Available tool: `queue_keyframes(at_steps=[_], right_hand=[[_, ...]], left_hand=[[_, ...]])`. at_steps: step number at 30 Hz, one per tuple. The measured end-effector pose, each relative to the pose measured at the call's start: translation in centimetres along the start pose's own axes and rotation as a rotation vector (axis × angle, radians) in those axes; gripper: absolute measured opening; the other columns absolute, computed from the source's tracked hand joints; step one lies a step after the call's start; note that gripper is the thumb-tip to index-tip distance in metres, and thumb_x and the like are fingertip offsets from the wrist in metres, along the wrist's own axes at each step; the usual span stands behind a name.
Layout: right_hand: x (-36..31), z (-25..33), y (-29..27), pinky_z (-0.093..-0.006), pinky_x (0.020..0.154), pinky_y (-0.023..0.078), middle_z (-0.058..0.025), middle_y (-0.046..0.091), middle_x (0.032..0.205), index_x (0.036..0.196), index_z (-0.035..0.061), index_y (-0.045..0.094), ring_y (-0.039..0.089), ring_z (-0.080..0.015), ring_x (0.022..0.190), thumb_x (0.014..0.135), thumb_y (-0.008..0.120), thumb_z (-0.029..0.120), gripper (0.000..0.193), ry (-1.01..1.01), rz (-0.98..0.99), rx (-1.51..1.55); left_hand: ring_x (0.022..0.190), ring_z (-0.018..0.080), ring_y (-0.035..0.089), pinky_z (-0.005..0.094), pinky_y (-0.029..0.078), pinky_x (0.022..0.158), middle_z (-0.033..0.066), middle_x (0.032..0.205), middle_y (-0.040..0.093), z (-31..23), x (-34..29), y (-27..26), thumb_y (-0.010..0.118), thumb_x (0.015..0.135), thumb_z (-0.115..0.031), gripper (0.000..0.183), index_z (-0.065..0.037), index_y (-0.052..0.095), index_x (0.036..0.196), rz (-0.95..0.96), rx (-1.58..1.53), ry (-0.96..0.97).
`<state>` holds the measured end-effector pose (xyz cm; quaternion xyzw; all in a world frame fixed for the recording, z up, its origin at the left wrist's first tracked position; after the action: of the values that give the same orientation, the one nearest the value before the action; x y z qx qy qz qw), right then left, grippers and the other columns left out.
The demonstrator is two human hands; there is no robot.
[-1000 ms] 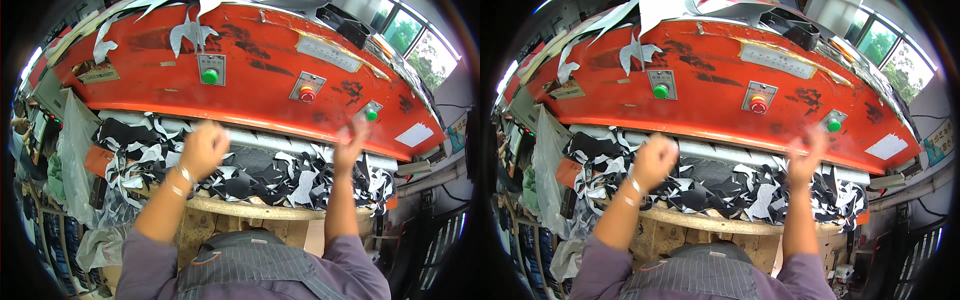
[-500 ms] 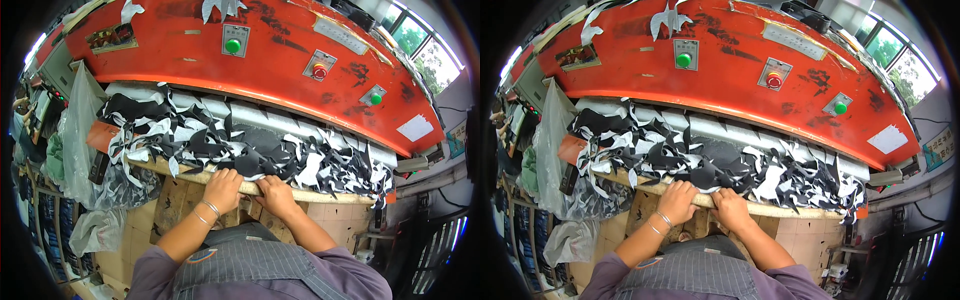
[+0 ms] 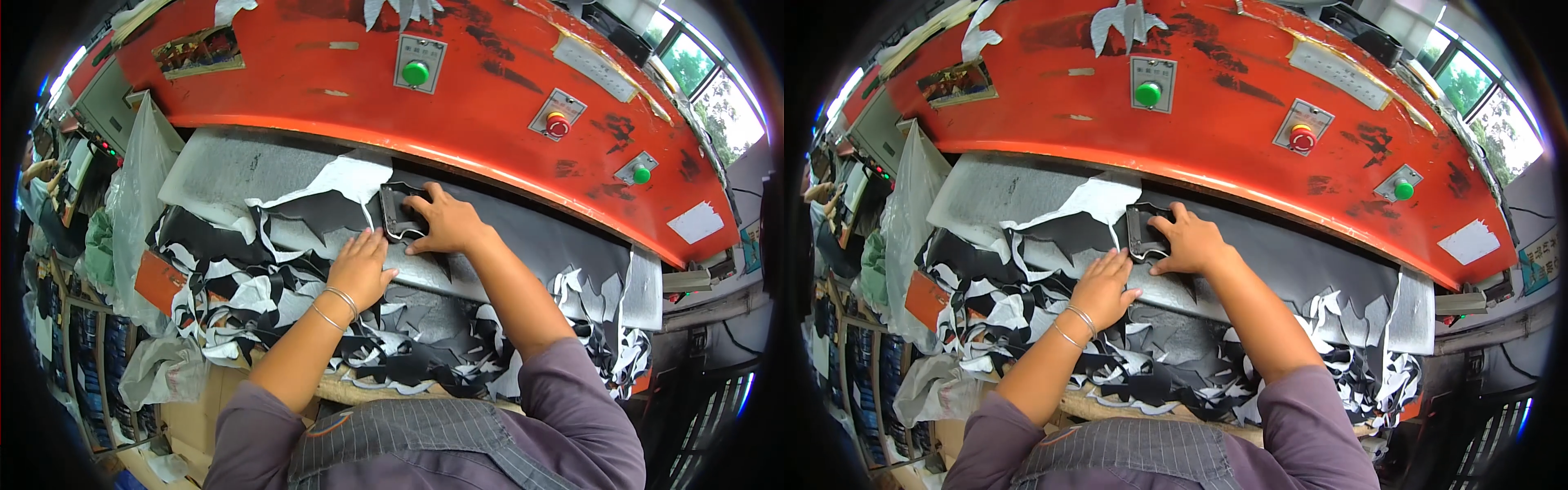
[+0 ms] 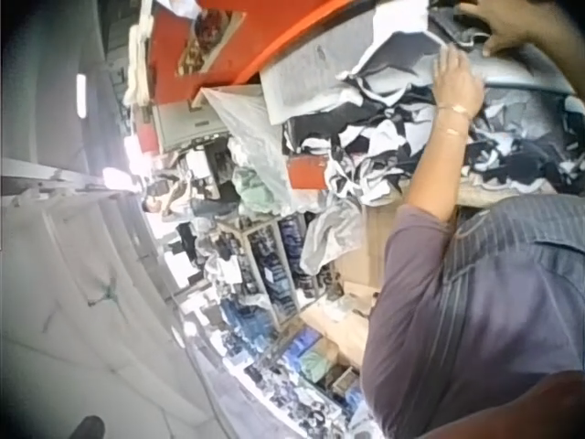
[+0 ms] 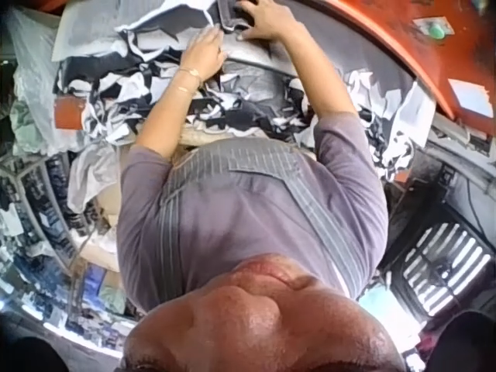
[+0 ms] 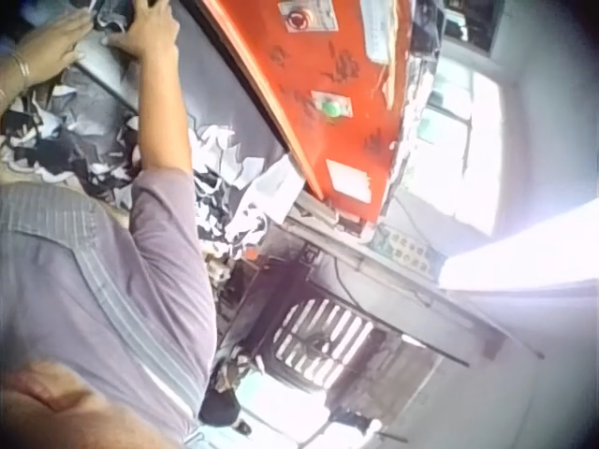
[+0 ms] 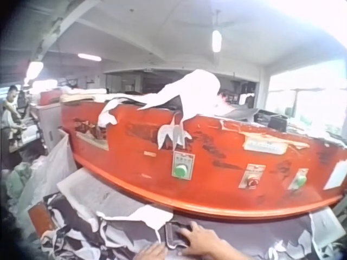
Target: The recorder uses a metal die and a hydraulic press to cut shoe components from a leather sheet.
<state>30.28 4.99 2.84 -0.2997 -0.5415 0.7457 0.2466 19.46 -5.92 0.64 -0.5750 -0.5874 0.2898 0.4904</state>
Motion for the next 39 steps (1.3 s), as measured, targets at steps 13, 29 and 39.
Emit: queue_keyframes(at_steps=[13,29,39], right_hand=[[-5.8,-1.5,3.5,-0.0376,0.104,0.032,-0.0166,0.046,0.124,0.117,0.0026,0.060,0.042,-0.0279,0.121,0.075,0.078,0.028,0.053,-0.091,-0.312,1.013],[-6.4,-11.6,0.7,-0.0403,0.098,0.043,-0.0190,0.033,0.149,0.121,0.0133,0.061,0.048,-0.0374,0.123,0.071,0.076,0.037,0.057,0.195,-0.132,0.146],[-10.8,-13.9,3.7,-0.0457,0.110,0.025,-0.0184,0.050,0.137,0.143,0.0060,0.039,0.045,-0.0334,0.128,0.072,0.078,0.037,0.087,0.181,-0.464,0.182]], left_hand=[[0.133,0.0322,0.041,0.0369,0.033,0.109,0.0213,0.145,0.038,1.2,3.9,-0.1,0.081,0.068,-0.010,0.100,-0.005,0.022,0.149,0.039,-0.894,0.061],[0.106,0.0345,0.055,0.0399,0.041,0.094,0.0160,0.112,0.060,-2.0,4.6,-0.3,0.070,0.079,-0.018,0.040,-0.004,0.055,0.113,0.123,-0.492,0.030],[0.126,0.0329,0.048,0.0466,0.029,0.108,0.0143,0.125,0.061,-4.7,6.4,7.3,0.063,0.079,-0.012,0.031,-0.007,0.048,0.105,-0.048,-0.431,0.156]])
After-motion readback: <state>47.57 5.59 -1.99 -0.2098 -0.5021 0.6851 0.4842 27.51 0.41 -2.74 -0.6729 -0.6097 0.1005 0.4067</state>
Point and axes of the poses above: each hand's wrist, its own x-axis towards the middle knuckle, its own y-axis out of the palm, z = x × y, the point moved 8 cm from there along x, towards the middle knuckle
